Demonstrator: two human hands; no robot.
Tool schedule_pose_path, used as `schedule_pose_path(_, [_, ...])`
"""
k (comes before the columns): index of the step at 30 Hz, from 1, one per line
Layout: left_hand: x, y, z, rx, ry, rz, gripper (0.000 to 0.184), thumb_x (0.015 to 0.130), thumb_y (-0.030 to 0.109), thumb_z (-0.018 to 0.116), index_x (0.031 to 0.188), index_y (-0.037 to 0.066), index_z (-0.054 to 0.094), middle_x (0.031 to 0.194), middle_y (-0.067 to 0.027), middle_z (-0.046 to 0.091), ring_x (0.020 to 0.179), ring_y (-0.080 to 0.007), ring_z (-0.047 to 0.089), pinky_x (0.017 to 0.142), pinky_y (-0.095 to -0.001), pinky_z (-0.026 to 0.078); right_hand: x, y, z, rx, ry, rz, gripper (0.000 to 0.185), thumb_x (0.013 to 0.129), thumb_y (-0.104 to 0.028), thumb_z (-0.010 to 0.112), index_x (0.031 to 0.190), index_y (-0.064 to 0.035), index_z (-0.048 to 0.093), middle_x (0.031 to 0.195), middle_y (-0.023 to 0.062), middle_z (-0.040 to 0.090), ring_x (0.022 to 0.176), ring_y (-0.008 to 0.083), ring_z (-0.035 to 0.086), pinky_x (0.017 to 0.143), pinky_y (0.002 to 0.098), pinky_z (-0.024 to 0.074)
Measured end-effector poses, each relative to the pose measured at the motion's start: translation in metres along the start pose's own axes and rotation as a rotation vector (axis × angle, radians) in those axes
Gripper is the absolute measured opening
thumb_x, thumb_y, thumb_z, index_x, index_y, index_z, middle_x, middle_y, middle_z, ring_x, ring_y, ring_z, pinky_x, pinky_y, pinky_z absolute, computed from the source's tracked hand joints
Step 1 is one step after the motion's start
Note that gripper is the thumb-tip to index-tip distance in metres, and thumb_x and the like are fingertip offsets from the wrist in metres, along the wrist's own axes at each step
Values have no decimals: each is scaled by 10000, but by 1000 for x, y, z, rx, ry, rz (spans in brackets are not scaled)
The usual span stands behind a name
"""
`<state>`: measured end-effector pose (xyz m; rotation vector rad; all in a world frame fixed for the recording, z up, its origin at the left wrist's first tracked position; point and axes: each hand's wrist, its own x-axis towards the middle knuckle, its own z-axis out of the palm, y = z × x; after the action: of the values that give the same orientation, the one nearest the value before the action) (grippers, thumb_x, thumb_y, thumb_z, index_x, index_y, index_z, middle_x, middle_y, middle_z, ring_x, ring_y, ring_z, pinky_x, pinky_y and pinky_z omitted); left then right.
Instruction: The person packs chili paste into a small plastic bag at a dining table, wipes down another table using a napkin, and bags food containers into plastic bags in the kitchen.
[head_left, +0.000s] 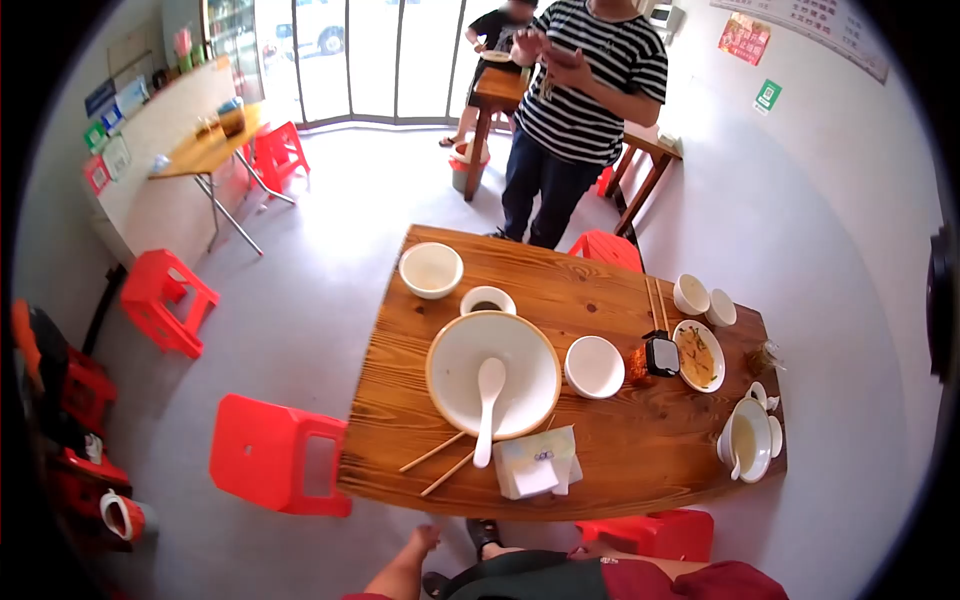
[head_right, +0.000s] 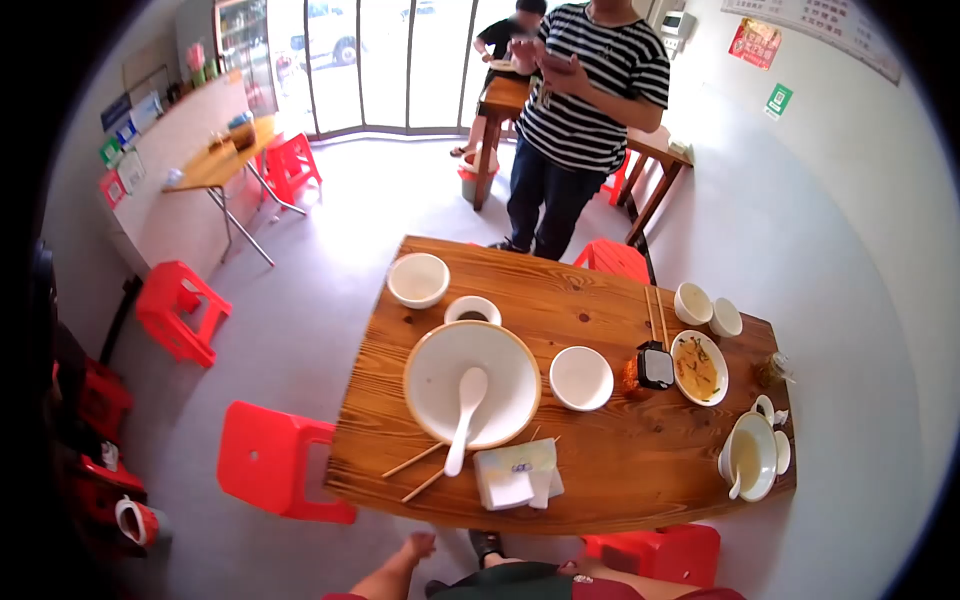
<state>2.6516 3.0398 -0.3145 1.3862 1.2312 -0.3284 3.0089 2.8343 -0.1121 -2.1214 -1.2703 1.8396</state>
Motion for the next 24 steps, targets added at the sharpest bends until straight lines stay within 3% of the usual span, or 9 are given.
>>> schedule_pose_path(3, [-129, -15, -16, -612, 211, -324, 197, 799, 228, 536, 811, 33, 558, 649, -53, 557, 522, -170, 552, 443, -293, 445, 4, -26, 21, -35, -12, -96, 324, 798, -377, 511, 936, -99, 603, 822, 82, 619, 795, 191, 586, 694, 301, 447])
schedule_pose_path(6, [-222, -36, -43, -695, 326, -389, 198, 808, 220, 534, 851, 27, 556, 626, -49, 533, 514, -160, 546, 404, -288, 422, 0, -58, 38, -52, 15, -206, 293, 817, -339, 487, 945, -103, 605, 848, 90, 617, 827, 208, 581, 718, 302, 444])
schedule_pose_path(10, [-310, -69, -82, -782, 516, -272, 179, 824, 211, 510, 893, 46, 512, 700, -51, 535, 554, -151, 554, 405, -255, 417, -2, -107, 37, 242, -22, -368, 260, 843, -288, 456, 957, -110, 608, 882, 102, 614, 869, 231, 575, 751, 304, 440])
schedule_pose_path(11, [-325, -77, -90, -834, 569, -255, 185, 825, 217, 508, 913, 54, 507, 725, -47, 538, 577, -148, 558, 419, -250, 422, -28, -151, 27, -103, 33, -568, 253, 835, -276, 464, 939, -104, 618, 908, 100, 613, 885, 238, 572, 766, 313, 440])
schedule_pose_path(13, [-359, -84, -99, -890, 639, -241, 193, 826, 222, 506, 934, 62, 501, 750, -42, 540, 600, -146, 561, 432, -244, 427, -36, -183, 34, -135, 196, -672, 252, 826, -286, 474, 920, -103, 619, 853, 108, 614, 822, 241, 581, 732, 330, 452])
schedule_pose_path(18, [-457, -50, -93, -877, 829, -189, 203, 832, 237, 495, 938, 65, 511, 795, -29, 539, 647, -145, 563, 490, -241, 440, -87, -262, 38, -245, 261, -562, 275, 817, -338, 487, 922, -116, 609, 813, 116, 587, 770, 263, 563, 681, 345, 448])
schedule_pose_path(19, [-469, -45, -88, -821, 864, -176, 206, 830, 236, 500, 921, 52, 522, 774, -30, 540, 644, -140, 559, 494, -240, 440, -86, -265, 42, -249, 260, -572, 275, 817, -338, 487, 922, -116, 609, 813, 116, 587, 770, 263, 563, 681, 345, 448])
schedule_pose_path(21, [-358, -243, -53, -942, 821, -1, 198, 817, 204, 530, 865, 13, 550, 752, -43, 557, 649, -121, 546, 525, -230, 441, -76, -271, 40, -250, 221, -658, 290, 813, -361, 495, 916, -115, 608, 837, 114, 579, 781, 267, 559, 683, 346, 444])
schedule_pose_path(24, [-389, -208, -34, -787, 928, -88, 194, 813, 197, 533, 865, 11, 554, 754, -48, 563, 658, -123, 549, 535, -235, 442, -67, -277, 37, -277, 224, -747, 278, 818, -349, 506, 908, -108, 611, 829, 108, 576, 768, 245, 568, 671, 322, 447])
